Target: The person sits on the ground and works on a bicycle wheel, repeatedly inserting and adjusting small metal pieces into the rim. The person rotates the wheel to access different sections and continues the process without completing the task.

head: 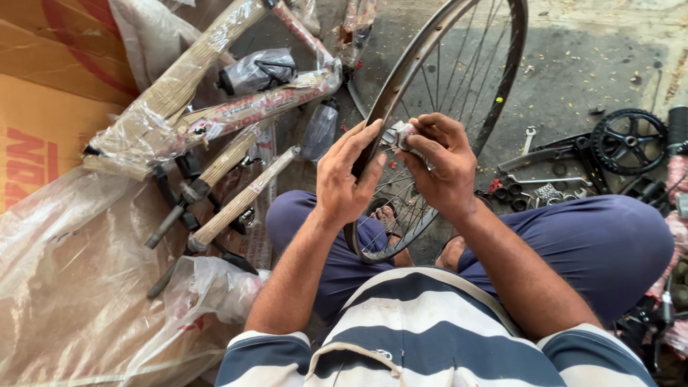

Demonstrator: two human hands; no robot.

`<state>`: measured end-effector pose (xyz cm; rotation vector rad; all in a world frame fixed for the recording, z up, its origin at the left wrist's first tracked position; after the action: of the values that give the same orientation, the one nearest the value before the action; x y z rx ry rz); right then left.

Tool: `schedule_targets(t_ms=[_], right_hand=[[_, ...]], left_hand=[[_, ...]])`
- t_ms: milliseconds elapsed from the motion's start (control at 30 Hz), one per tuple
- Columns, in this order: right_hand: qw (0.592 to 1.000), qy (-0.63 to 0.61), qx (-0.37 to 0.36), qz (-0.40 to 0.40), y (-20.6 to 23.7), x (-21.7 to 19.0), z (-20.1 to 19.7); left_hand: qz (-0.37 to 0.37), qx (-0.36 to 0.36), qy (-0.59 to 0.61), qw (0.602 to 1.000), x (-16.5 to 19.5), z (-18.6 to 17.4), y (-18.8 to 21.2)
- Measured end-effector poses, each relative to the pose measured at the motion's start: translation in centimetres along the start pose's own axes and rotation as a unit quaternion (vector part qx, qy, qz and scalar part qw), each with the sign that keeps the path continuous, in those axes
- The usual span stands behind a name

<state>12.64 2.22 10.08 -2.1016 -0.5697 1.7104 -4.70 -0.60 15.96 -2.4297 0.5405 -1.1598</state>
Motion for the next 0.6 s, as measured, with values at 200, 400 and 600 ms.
schedule_targets(t_ms=[200, 400, 600], right_hand=[[0.999, 0.035, 0.016, 0.01, -0.3, 0.5, -0.5], [0.999, 0.02, 0.018, 0.019, -0.7, 0.8, -0.8], [0.999, 0.017, 0.011, 0.034, -0.6, 1.0, -0.9]], left_hand=[[0.003, 0.001, -0.017, 1.0, -0.6, 0.1, -0.2], [-0.009, -0.004, -0.013, 1.0, -1.1, 0.2, -0.3], [-0.004, -0.006, -0.018, 1.0, -1.2, 0.3, -0.3]])
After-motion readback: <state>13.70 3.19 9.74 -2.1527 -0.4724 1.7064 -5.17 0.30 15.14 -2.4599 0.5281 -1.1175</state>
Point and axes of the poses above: each hand's wrist, its own y-axis away from the middle knuckle, its own z-axis out of the palm, x = y × z, the point moved 4 cm from there along -y, towards the middle knuckle, and after that the axes turned 8 degrees about z, right-handed, at the moved point
